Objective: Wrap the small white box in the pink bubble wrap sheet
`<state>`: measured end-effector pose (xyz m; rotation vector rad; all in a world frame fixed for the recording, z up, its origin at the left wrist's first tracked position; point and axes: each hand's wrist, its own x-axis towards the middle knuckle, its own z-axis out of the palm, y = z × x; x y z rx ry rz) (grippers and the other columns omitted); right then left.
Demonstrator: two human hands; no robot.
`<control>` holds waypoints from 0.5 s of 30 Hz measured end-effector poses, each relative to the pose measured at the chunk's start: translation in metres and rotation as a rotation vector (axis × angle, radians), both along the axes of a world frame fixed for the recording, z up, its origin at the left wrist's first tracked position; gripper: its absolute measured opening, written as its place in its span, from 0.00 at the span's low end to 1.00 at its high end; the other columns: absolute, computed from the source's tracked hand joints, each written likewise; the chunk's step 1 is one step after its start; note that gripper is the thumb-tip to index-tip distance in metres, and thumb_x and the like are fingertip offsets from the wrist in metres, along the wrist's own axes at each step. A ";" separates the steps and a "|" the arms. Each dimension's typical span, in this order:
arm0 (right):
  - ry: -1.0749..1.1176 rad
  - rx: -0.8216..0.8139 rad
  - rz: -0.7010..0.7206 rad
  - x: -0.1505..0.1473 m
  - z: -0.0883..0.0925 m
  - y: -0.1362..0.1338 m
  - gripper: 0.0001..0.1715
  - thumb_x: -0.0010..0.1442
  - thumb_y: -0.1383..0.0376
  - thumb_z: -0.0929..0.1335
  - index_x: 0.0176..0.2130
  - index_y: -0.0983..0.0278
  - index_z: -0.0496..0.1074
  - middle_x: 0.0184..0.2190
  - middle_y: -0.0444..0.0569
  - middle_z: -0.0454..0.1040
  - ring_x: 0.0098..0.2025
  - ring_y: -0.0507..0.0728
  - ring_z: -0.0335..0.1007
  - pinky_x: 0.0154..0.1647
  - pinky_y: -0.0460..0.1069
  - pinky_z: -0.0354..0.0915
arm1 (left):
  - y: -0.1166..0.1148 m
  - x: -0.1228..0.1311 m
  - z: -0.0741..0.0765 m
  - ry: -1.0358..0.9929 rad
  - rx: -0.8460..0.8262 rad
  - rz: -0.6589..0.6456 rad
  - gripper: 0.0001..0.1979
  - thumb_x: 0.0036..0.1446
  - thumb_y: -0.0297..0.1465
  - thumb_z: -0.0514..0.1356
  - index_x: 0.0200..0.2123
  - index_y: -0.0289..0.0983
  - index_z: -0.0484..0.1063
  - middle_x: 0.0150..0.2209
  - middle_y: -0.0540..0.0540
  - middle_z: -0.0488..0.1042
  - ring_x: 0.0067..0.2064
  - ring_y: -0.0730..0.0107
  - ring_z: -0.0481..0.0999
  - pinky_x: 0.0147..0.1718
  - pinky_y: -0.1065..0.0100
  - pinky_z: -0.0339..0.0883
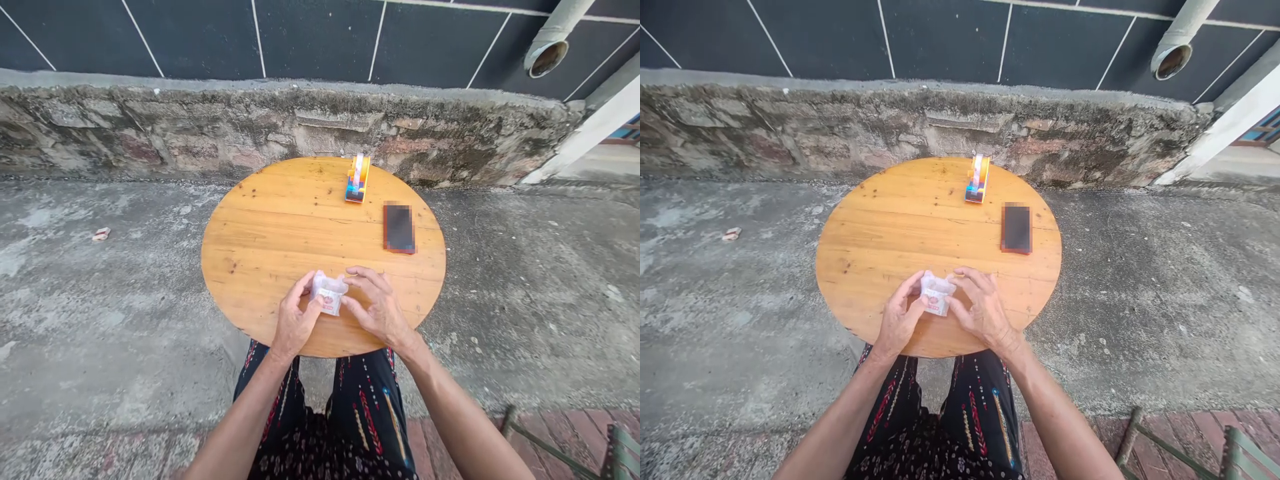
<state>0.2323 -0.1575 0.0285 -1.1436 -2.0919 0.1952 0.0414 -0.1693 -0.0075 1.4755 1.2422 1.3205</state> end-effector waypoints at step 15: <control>0.147 -0.136 0.072 0.007 0.007 -0.014 0.13 0.63 0.69 0.63 0.44 0.59 0.74 0.52 0.54 0.72 0.54 0.60 0.69 0.52 0.59 0.65 | -0.004 -0.007 0.005 -0.086 -0.056 -0.142 0.33 0.48 0.22 0.54 0.61 0.35 0.60 0.56 0.40 0.71 0.58 0.57 0.69 0.58 0.56 0.61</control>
